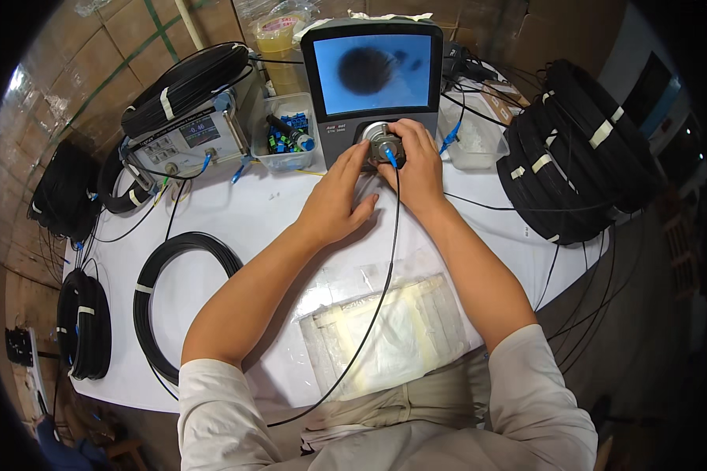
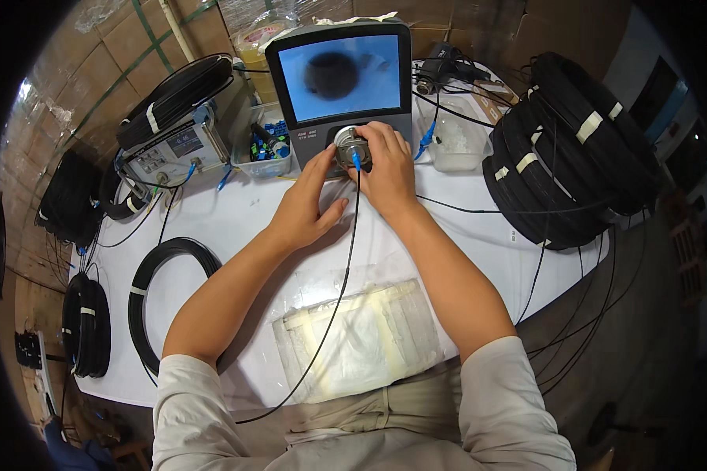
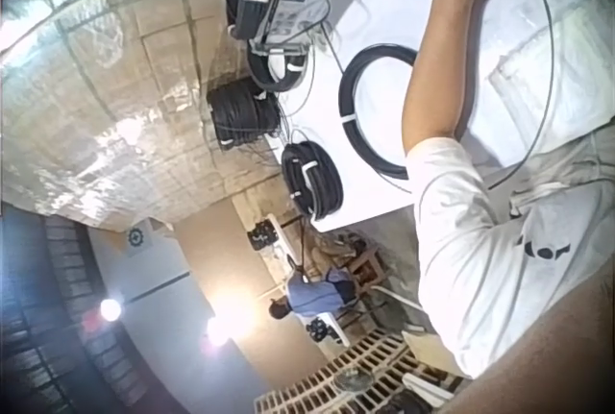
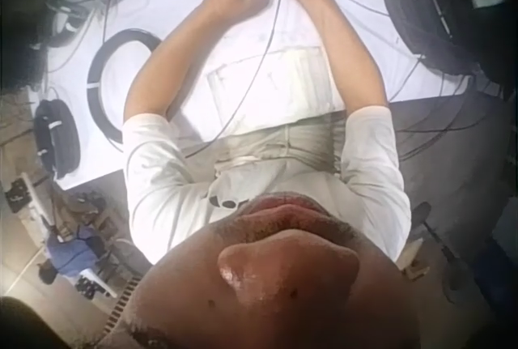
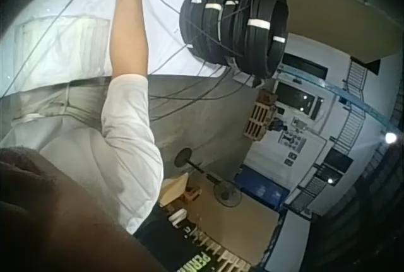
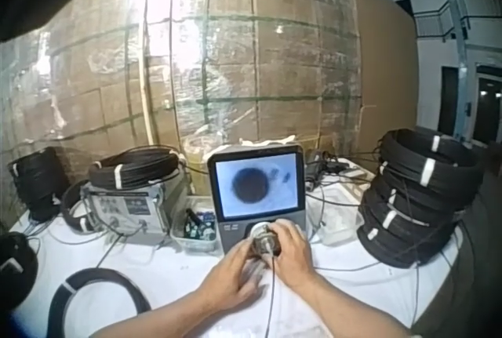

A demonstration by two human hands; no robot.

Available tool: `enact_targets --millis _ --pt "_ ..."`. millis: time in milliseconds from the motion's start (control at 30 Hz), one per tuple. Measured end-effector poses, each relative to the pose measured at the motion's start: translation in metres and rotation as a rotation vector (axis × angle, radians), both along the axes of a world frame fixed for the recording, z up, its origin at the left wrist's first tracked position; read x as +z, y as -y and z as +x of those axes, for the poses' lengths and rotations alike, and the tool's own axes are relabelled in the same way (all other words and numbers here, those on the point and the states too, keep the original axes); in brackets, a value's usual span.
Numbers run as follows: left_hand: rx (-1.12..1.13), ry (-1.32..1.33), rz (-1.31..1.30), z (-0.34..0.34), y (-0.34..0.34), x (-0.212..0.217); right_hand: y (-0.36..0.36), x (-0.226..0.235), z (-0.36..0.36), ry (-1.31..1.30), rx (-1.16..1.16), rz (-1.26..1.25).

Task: The person is seen inspecting fiber optic cables using a specialized screen and equipment.

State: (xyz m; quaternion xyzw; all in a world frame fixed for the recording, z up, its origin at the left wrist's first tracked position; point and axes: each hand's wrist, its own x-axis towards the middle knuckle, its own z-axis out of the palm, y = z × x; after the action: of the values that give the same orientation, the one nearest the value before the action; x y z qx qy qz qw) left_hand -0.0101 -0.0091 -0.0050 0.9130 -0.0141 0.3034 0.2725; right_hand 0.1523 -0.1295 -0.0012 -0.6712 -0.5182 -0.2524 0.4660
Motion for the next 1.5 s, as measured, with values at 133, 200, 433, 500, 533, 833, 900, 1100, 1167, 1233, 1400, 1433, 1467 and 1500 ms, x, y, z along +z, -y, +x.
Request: enact_targets --millis 133,200,433,500,533,833,900,1100,1167,1233,1400,1433,1467,1500 --pt "-0.022 -0.015 -0.045 0.0 -0.002 -0.002 -0.001 -0.002 -0.001 -0.008 0.0 0.006" --pt "-0.032 0.004 -0.046 0.0 -0.003 -0.003 -0.003 -0.002 -0.003 -0.062 -0.019 -0.001" --pt "-0.015 0.003 -0.039 0.0 -0.001 -0.002 -0.006 -0.012 -0.009 -0.075 -0.11 0.017" --pt "-0.017 -0.015 -0.061 -0.001 -0.001 0.001 -0.004 -0.013 -0.008 -0.062 -0.098 0.028" --pt "0.018 -0.003 -0.066 -0.002 -0.001 0.002 -0.003 -0.013 -0.007 -0.061 -0.099 0.027" --pt "0.015 0.023 -0.11 -0.004 0.006 0.002 0.0 -0.011 -0.005 -0.052 -0.046 -0.002" --pt "0.008 0.027 -0.118 -0.003 0.006 0.002 -0.002 -0.013 -0.005 -0.115 -0.073 0.013" --pt "0.013 0.04 -0.072 -0.002 0.004 0.003 -0.004 -0.014 -0.004 -0.145 -0.074 0.011" --pt "0.086 -0.001 -0.143 -0.004 0.005 0.003 -0.002 -0.014 -0.004 -0.151 -0.056 0.01" --pt "0.074 0.008 -0.143 -0.005 0.007 0.003 0.0 -0.012 -0.005 -0.158 -0.037 0.006" --pt "0.036 0.025 -0.144 -0.005 0.009 0.001 -0.001 -0.009 -0.003 -0.117 -0.041 0.05" --pt "0.031 0.028 -0.154 -0.006 0.008 0.001 -0.002 -0.009 -0.005 -0.117 -0.039 0.049" --pt "0.026 0.032 -0.164 -0.005 0.008 0.001 -0.002 -0.009 -0.006 -0.162 -0.046 0.038" --pt "0.027 0.033 -0.164 -0.005 0.007 0.001 -0.002 -0.009 -0.007 -0.206 -0.054 0.027"
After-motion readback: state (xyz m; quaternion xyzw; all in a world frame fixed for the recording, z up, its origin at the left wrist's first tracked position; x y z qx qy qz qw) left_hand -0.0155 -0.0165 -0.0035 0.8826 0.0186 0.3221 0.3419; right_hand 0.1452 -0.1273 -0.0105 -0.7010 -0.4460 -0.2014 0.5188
